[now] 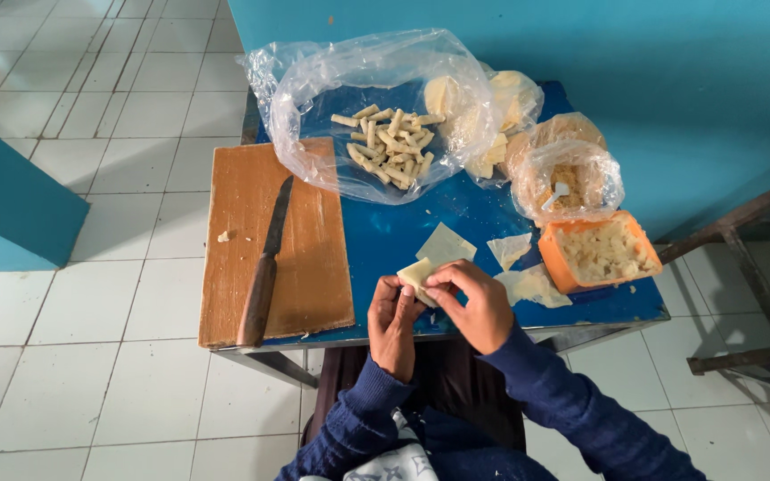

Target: The person sits at a small table and assembles stuffed pastries. They spoon filling from an orange container onto square dough wrappers, fold each wrapper over the filling into a triangular parcel, and set the folded pastries on the table with previously finished ones.

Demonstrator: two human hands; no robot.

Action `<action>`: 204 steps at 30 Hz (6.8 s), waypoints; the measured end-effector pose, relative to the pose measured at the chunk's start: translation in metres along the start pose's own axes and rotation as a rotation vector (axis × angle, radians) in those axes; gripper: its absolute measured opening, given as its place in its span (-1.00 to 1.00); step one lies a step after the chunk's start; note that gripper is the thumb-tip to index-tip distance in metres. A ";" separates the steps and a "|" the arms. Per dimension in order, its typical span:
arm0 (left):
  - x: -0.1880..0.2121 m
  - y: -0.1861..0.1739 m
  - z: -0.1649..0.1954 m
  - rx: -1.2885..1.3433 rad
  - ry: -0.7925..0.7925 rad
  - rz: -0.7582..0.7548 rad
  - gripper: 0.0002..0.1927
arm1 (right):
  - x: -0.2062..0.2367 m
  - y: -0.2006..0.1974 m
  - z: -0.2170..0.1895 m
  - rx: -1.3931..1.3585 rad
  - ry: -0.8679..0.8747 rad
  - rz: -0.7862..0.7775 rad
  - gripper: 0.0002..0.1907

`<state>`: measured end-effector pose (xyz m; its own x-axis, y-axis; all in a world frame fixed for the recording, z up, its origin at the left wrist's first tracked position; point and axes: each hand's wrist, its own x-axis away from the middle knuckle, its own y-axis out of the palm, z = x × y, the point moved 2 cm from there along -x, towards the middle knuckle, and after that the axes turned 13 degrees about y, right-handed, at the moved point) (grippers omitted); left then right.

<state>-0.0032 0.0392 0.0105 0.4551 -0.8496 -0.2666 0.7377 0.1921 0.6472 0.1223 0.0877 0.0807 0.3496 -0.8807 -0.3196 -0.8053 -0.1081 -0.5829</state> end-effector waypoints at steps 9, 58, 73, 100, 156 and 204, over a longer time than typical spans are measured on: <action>-0.002 -0.001 0.004 -0.127 0.001 -0.053 -0.86 | -0.009 0.000 0.087 -0.599 0.449 -0.367 -0.84; 0.000 -0.005 0.004 -0.148 0.032 -0.062 -0.89 | -0.008 -0.004 0.051 -0.467 0.426 -0.436 -0.82; 0.002 -0.010 0.009 -0.137 0.038 0.010 -0.86 | -0.015 -0.007 0.085 -0.809 0.558 -0.241 -0.84; 0.004 -0.010 0.006 -0.164 0.079 -0.014 -0.84 | 0.000 -0.019 0.002 -0.021 -0.075 -0.124 -0.70; 0.016 0.005 0.023 0.112 -0.095 0.005 -0.71 | 0.010 0.000 0.006 -0.066 0.082 -0.057 -0.90; 0.014 -0.011 0.021 0.304 -0.172 0.044 -0.88 | 0.030 -0.024 0.021 0.171 -0.081 0.037 -0.77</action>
<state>-0.0154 0.0150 0.0151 0.3737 -0.9189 -0.1261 0.5252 0.0976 0.8453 0.1622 0.0738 0.0700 0.3644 -0.8420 -0.3979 -0.7276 0.0093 -0.6859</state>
